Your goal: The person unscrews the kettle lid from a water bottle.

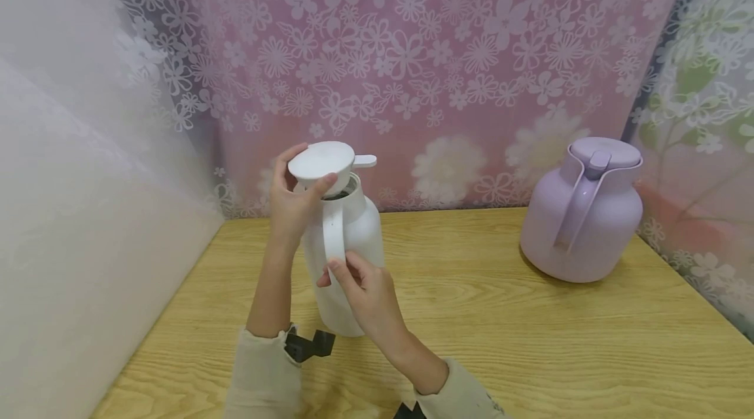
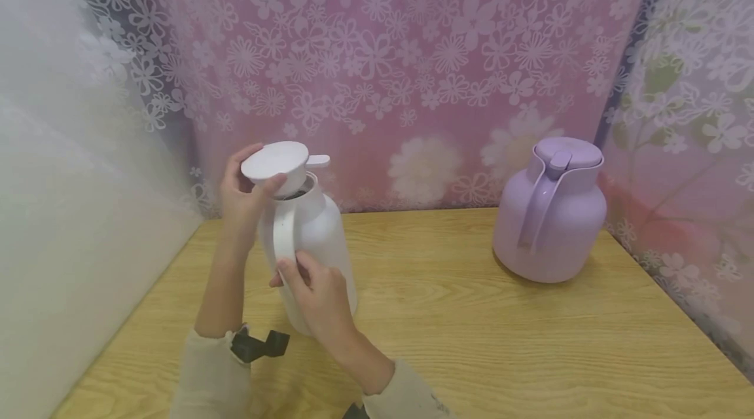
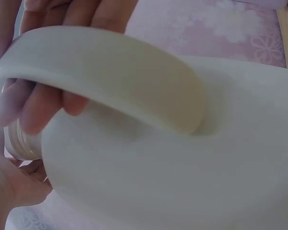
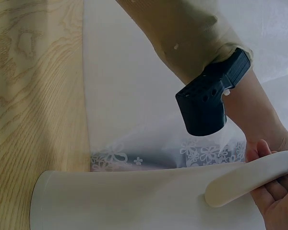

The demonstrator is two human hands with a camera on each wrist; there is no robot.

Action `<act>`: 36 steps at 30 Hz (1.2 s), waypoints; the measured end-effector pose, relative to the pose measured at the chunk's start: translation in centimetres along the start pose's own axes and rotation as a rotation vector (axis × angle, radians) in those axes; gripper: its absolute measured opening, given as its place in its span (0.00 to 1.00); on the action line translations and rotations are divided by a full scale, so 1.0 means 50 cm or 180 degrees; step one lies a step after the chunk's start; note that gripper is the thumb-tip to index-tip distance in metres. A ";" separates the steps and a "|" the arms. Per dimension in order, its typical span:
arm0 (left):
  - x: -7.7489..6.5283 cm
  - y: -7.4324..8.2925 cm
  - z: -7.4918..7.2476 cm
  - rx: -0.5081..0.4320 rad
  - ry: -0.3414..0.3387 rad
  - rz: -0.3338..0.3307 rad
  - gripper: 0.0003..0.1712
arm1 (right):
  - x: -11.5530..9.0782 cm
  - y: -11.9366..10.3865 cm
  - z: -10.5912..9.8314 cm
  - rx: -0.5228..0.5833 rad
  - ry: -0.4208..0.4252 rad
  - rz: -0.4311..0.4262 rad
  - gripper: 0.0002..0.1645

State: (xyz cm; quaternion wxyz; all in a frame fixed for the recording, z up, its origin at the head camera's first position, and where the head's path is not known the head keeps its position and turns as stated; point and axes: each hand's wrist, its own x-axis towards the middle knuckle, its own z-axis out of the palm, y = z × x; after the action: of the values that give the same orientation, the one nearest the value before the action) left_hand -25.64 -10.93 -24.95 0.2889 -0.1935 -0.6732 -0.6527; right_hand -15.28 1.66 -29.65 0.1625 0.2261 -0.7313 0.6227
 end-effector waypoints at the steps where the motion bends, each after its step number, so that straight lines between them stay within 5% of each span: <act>1: 0.002 0.002 -0.001 -0.0029 0.0010 0.0041 0.35 | 0.000 -0.001 0.000 0.0003 -0.0003 0.0003 0.11; 10: 0.015 0.008 -0.026 -0.0245 0.0190 0.0354 0.35 | 0.001 -0.003 0.000 -0.0010 0.0000 -0.0022 0.11; 26: -0.003 0.008 -0.073 -0.0832 0.0289 0.0389 0.34 | 0.001 0.000 0.001 0.0006 0.0002 -0.0069 0.11; 36: -0.022 0.002 -0.091 -0.0928 0.0383 0.0395 0.34 | 0.000 0.000 0.001 -0.0002 0.0026 -0.0049 0.11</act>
State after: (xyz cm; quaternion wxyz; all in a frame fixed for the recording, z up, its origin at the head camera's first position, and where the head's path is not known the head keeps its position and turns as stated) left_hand -24.10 -15.32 -25.66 0.3372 -0.2350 -0.5395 -0.7348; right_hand -15.27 1.63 -29.64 0.1704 0.2291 -0.7290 0.6221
